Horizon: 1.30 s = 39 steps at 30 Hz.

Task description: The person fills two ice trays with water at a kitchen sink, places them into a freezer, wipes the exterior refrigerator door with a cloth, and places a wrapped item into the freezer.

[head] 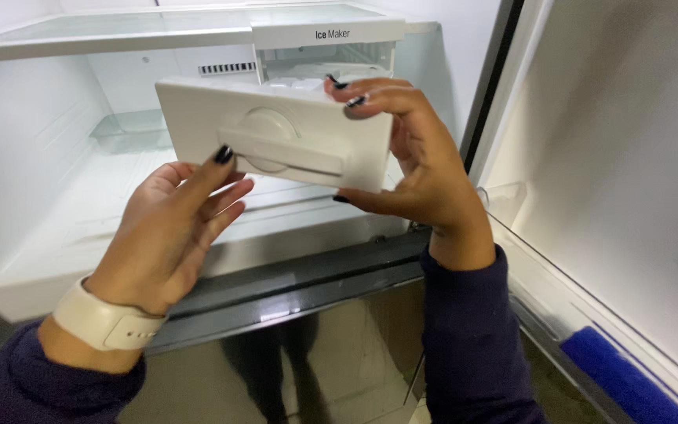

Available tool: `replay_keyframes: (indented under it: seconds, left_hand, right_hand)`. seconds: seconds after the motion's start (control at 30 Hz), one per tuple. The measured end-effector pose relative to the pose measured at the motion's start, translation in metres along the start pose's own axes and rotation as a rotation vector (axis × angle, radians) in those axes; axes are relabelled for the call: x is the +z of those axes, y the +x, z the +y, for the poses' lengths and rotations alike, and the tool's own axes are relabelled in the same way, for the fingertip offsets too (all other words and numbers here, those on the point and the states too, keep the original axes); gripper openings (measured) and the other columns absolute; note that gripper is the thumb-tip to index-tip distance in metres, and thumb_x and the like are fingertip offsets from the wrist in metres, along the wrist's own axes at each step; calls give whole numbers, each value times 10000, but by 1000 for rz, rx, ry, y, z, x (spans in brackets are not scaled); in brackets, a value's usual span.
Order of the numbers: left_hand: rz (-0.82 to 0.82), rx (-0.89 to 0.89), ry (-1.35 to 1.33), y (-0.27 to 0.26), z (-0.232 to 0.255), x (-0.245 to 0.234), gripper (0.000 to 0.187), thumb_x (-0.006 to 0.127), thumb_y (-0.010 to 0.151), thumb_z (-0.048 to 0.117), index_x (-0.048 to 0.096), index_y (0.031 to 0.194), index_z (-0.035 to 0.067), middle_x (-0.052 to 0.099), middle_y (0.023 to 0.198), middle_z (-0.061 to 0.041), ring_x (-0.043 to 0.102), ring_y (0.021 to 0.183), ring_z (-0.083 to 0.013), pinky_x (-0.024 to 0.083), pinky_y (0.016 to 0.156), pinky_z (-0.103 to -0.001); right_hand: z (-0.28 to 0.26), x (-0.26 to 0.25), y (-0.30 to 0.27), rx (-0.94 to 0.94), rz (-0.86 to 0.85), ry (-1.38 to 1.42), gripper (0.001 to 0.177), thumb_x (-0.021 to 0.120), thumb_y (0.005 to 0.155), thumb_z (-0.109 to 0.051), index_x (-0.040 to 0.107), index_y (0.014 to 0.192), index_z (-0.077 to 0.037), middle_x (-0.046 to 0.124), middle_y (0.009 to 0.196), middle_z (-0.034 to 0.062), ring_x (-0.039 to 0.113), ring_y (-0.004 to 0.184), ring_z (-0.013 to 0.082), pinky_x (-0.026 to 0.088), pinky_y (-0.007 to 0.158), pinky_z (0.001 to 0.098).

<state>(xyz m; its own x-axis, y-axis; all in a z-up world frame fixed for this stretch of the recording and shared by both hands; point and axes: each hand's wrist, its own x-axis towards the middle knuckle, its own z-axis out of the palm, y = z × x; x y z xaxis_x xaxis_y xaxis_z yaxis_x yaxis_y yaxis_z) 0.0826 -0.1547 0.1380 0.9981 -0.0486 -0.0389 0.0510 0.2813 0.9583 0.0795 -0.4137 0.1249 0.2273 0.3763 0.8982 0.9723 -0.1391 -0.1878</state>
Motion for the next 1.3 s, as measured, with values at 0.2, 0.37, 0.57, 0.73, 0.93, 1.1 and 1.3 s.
replay_keyframes:
  seconds: [0.2,0.37,0.57,0.73,0.93,1.1,1.3]
  left_hand:
    - [-138,341,301,64,-2,-45,457,775,821,200,471,1153,116,670,1107,-70,677,910,-153,565,771,-264]
    - [-358,657,611,83,10,-52,897,804,747,149,343,1516,192,448,1464,-160,684,1165,-326,681,795,-354]
    - [-472,856,577,99,-10,-46,496,883,742,146,674,1189,91,607,1136,-40,633,998,-147,603,629,-256]
    - [-560,707,201,94,-21,-36,561,869,720,18,616,1221,20,654,1019,-45,703,956,-153,645,788,-265]
    - [-466,724,201,83,-29,-29,549,925,658,58,695,1154,9,632,977,-46,742,827,-150,612,582,-234]
    - [-389,798,305,70,-29,-19,588,979,598,153,745,1129,60,686,988,-16,614,619,-91,615,491,-208]
    - [-427,847,282,62,-28,-7,527,972,627,159,750,1101,95,694,1023,-13,613,628,-89,593,491,-191]
  right_hand:
    - [9,8,0,-23,55,-101,626,864,822,-160,464,1302,-136,513,1350,127,532,1372,302,412,1354,649]
    - [16,0,-11,-37,45,-109,675,858,796,-125,459,1341,-120,498,1369,119,542,1359,280,421,1357,690]
    - [21,-10,-31,3,152,-95,750,892,680,-134,471,1300,-145,521,1350,110,575,1331,315,447,1316,655]
    - [18,-24,-43,30,178,-112,853,933,609,-116,466,1323,-124,501,1458,175,565,1385,393,432,1326,642]
    - [-6,-20,-55,260,286,-244,1001,910,544,-98,439,1425,-35,485,1516,306,565,1409,406,470,1259,547]
    - [-26,-25,-59,421,297,-481,987,895,525,-89,450,1404,-39,514,1528,282,512,1509,371,446,1135,361]
    - [-39,-33,-56,486,257,-610,920,866,590,-79,441,1406,-91,502,1585,266,535,1421,269,516,1028,327]
